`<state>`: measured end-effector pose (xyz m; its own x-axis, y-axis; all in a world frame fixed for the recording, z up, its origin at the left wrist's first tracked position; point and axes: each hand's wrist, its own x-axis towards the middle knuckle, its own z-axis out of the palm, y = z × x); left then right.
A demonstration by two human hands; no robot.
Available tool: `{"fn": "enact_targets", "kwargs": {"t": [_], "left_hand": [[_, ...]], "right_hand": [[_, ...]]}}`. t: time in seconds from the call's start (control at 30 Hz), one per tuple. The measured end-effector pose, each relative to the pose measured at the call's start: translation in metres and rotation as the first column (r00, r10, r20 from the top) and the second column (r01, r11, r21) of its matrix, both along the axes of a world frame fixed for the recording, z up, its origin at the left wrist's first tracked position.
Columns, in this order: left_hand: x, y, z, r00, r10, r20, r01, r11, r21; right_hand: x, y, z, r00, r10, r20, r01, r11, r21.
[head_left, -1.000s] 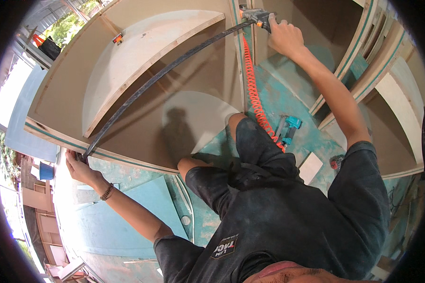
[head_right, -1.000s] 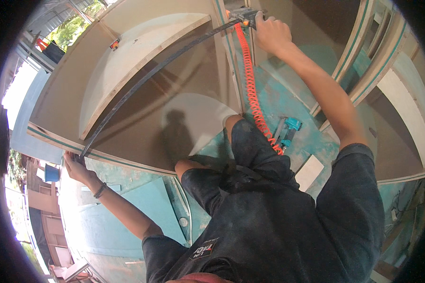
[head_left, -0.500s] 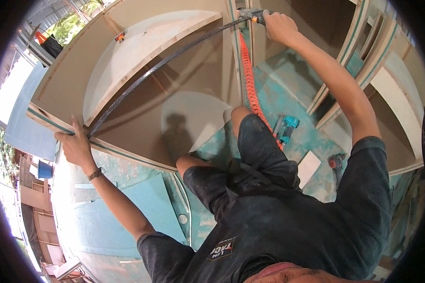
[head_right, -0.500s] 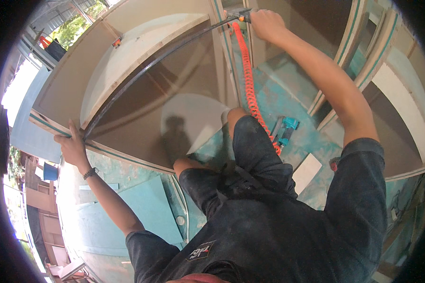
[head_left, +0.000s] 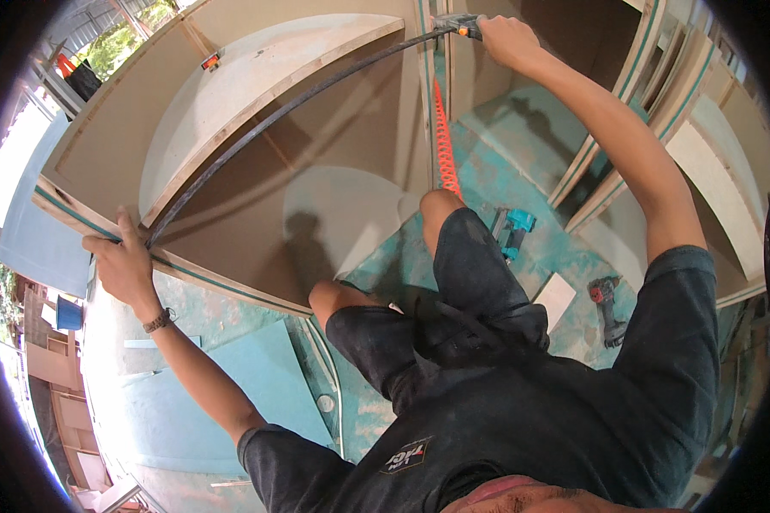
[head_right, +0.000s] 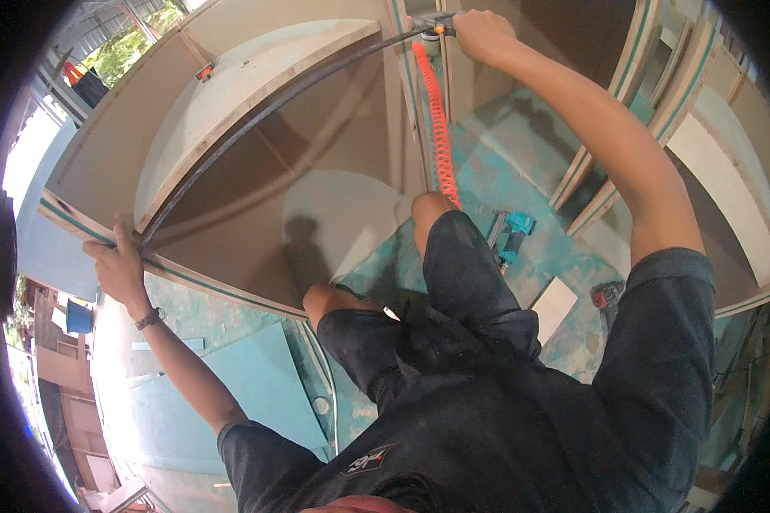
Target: The person uses a utility knife to trim edges of a wooden panel and then uses a bar clamp and a nail gun to assemble furniture components.
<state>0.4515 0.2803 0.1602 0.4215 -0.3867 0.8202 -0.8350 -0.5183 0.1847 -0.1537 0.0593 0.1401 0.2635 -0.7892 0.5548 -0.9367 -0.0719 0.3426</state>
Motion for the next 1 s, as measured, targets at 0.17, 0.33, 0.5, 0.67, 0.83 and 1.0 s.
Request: {"fn": "enact_targets", "kwargs": {"t": [0.17, 0.33, 0.5, 0.67, 0.83, 1.0], "left_hand": [[0.007, 0.002, -0.002, 1.000, 0.016, 0.010, -0.016, 1.000, 0.019], [0.007, 0.000, -0.001, 0.999, -0.023, -0.023, 0.024, 0.999, 0.026], [0.007, -0.001, -0.001, 0.998, -0.047, -0.033, 0.048, 0.999, 0.026], [0.009, 0.000, -0.001, 0.999, -0.030, -0.026, 0.031, 0.998, 0.050], [0.011, 0.001, -0.002, 1.000, -0.018, -0.016, 0.018, 0.999, 0.044], [0.010, 0.001, -0.002, 0.998, -0.057, -0.030, 0.057, 0.998, 0.029]], "right_hand": [[0.015, 0.009, 0.010, 0.991, -0.128, -0.024, 0.130, 0.986, 0.107], [0.022, 0.009, 0.006, 0.994, -0.108, -0.007, 0.108, 0.994, 0.007], [0.023, 0.007, 0.002, 0.990, -0.129, 0.052, 0.129, 0.992, 0.004], [0.009, 0.004, -0.002, 0.998, 0.019, 0.059, -0.013, 0.995, -0.099], [0.016, 0.000, 0.000, 0.999, -0.046, -0.015, 0.045, 0.997, -0.066], [0.020, -0.005, 0.001, 0.992, -0.124, -0.003, 0.124, 0.992, -0.032]]}}
